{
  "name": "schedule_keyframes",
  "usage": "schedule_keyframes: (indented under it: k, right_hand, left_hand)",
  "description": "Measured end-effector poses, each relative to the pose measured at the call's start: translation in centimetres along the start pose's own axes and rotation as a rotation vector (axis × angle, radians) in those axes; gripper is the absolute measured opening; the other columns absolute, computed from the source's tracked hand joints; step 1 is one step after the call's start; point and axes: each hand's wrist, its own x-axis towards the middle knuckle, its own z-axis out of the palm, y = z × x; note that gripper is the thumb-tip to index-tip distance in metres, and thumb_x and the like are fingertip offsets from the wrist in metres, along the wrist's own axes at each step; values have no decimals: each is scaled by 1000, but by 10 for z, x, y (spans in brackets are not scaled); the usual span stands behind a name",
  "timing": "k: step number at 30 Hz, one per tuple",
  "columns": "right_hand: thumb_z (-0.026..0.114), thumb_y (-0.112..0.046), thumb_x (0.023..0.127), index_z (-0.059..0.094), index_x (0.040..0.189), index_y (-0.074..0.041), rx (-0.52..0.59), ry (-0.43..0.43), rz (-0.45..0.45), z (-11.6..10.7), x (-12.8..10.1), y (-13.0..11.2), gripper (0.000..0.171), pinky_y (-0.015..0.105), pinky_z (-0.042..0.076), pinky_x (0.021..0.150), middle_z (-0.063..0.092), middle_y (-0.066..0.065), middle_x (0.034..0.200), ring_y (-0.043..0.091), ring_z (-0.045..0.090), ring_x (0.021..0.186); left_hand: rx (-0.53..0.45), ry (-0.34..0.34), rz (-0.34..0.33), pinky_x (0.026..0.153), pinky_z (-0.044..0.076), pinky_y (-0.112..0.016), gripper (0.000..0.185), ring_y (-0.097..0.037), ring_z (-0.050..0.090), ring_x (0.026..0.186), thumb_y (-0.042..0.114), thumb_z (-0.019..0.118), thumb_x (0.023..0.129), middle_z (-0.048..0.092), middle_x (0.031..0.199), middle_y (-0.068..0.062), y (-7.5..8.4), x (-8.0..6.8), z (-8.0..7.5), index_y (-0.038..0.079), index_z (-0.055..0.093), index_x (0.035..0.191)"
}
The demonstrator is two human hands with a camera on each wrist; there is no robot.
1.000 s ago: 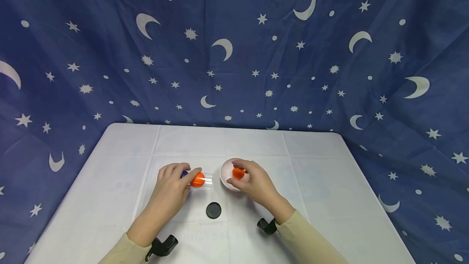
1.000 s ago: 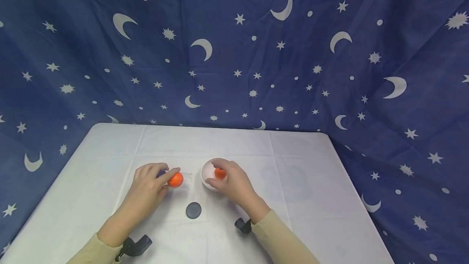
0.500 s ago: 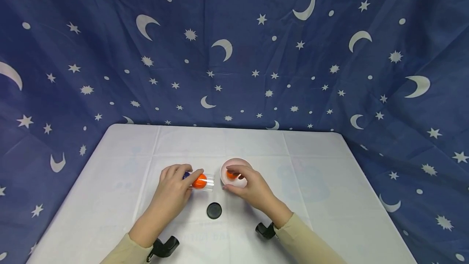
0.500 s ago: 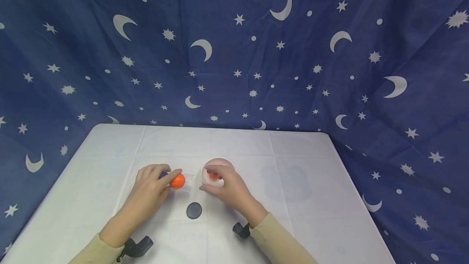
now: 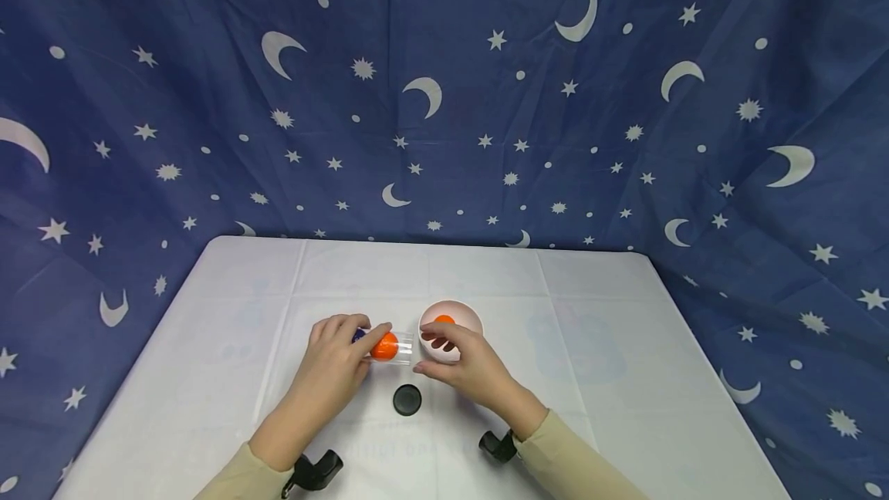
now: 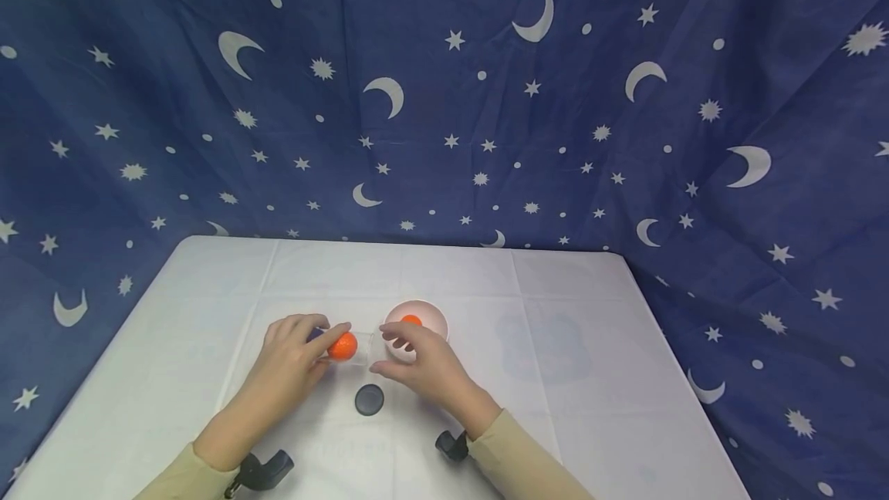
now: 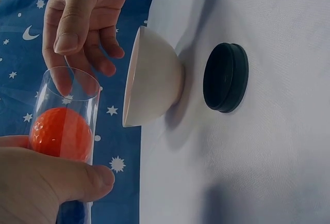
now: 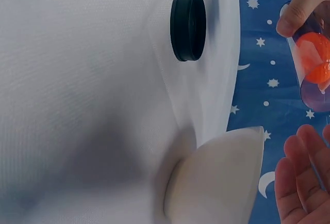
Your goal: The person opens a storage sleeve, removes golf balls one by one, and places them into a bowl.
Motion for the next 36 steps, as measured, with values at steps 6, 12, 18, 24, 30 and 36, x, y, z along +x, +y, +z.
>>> schedule_keyframes:
  k: [6, 12, 18, 24, 30, 36]
  right_hand:
    - [75, -42, 81, 60, 124, -19, 4, -13, 3, 3, -1, 0, 51, 29, 51, 83, 66, -2, 114, 13, 62, 97]
    - [75, -41, 82, 60, 124, -18, 26, -6, 6, 5, -2, 0, 50, 30, 52, 82, 66, -7, 109, 16, 63, 95]
    - [75, -38, 82, 61, 124, -18, 41, -13, 20, 7, -1, 0, 48, 30, 52, 82, 68, -2, 110, 15, 64, 94]
    - [75, -38, 83, 61, 124, -15, 48, -15, 32, 9, -1, -1, 48, 28, 52, 82, 68, -4, 111, 17, 65, 94]
    - [74, -38, 83, 61, 124, -15, 71, -16, 51, 10, -2, -1, 48, 30, 52, 82, 68, -5, 110, 19, 66, 93]
    - [74, -38, 84, 61, 124, -17, 77, -10, 63, 11, -2, 0, 48, 29, 52, 82, 67, -9, 109, 17, 65, 92]
  left_hand:
    - [-17, 16, 20, 92, 37, -52, 58, -34, 52, 103, 6, 83, 69, 58, 111, -10, 1, 0, 2, 19, 66, 123]
    - [-21, 30, 48, 90, 38, -52, 59, -33, 52, 103, 6, 84, 67, 58, 110, -9, 1, 0, 3, 20, 66, 122]
    - [-18, 51, 63, 90, 38, -52, 58, -34, 53, 102, 4, 83, 66, 58, 108, -9, 0, 0, 5, 18, 68, 121]
    - [-23, 75, 64, 89, 38, -51, 63, -33, 53, 102, 2, 85, 63, 58, 108, -9, -1, -2, 6, 14, 66, 122]
    - [-44, 128, 62, 89, 38, -49, 57, -32, 54, 101, -1, 84, 61, 60, 107, -8, -2, -2, 8, 6, 60, 113]
    - [-29, 172, 83, 87, 37, -50, 53, -32, 55, 99, -1, 83, 59, 61, 106, -8, -3, 0, 9, 8, 61, 107]
